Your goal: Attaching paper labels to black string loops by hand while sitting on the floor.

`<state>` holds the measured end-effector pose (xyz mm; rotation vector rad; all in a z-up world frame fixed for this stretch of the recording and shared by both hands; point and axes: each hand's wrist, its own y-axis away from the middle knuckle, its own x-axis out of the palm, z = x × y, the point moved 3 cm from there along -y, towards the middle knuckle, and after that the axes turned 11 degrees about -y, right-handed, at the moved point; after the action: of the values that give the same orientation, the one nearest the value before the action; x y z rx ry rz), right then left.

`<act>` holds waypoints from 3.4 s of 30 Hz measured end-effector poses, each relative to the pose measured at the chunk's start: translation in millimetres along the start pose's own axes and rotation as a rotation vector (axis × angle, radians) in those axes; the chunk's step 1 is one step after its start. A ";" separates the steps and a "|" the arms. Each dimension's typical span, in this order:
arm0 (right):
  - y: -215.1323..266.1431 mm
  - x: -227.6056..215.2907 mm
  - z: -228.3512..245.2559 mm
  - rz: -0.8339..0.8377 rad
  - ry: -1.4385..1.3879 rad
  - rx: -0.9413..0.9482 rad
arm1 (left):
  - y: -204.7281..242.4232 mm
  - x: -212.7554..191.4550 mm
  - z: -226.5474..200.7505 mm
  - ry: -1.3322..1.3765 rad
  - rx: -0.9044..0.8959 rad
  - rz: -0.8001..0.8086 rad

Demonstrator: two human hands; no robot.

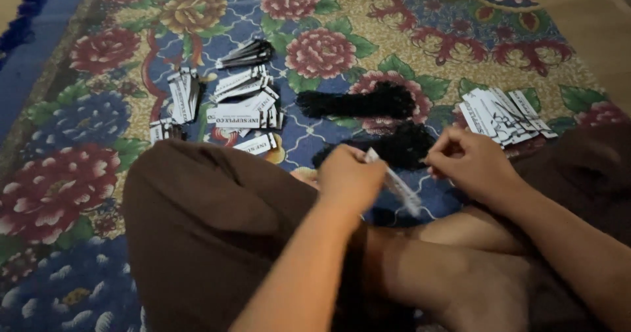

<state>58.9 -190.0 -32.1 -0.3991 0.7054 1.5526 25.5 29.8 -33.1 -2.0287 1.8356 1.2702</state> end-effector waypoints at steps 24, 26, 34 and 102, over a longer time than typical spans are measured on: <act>52.7 23.0 20.3 0.150 -0.806 0.187 | 43.0 -1.8 -30.5 0.896 -0.235 0.125; 44.6 21.1 9.8 0.131 -0.916 0.238 | 36.7 4.2 -26.5 0.936 -0.226 0.150; 47.0 15.9 16.1 0.121 -1.080 0.350 | 30.1 19.0 -20.4 0.921 -0.143 0.301; 57.1 -2.5 20.1 0.081 -0.526 -0.119 | 71.7 -10.8 -48.2 0.094 0.273 -0.260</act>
<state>6.4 -178.3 -4.2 -0.0382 0.2234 1.6862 -12.2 -8.9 35.2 -2.1161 1.6096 0.8223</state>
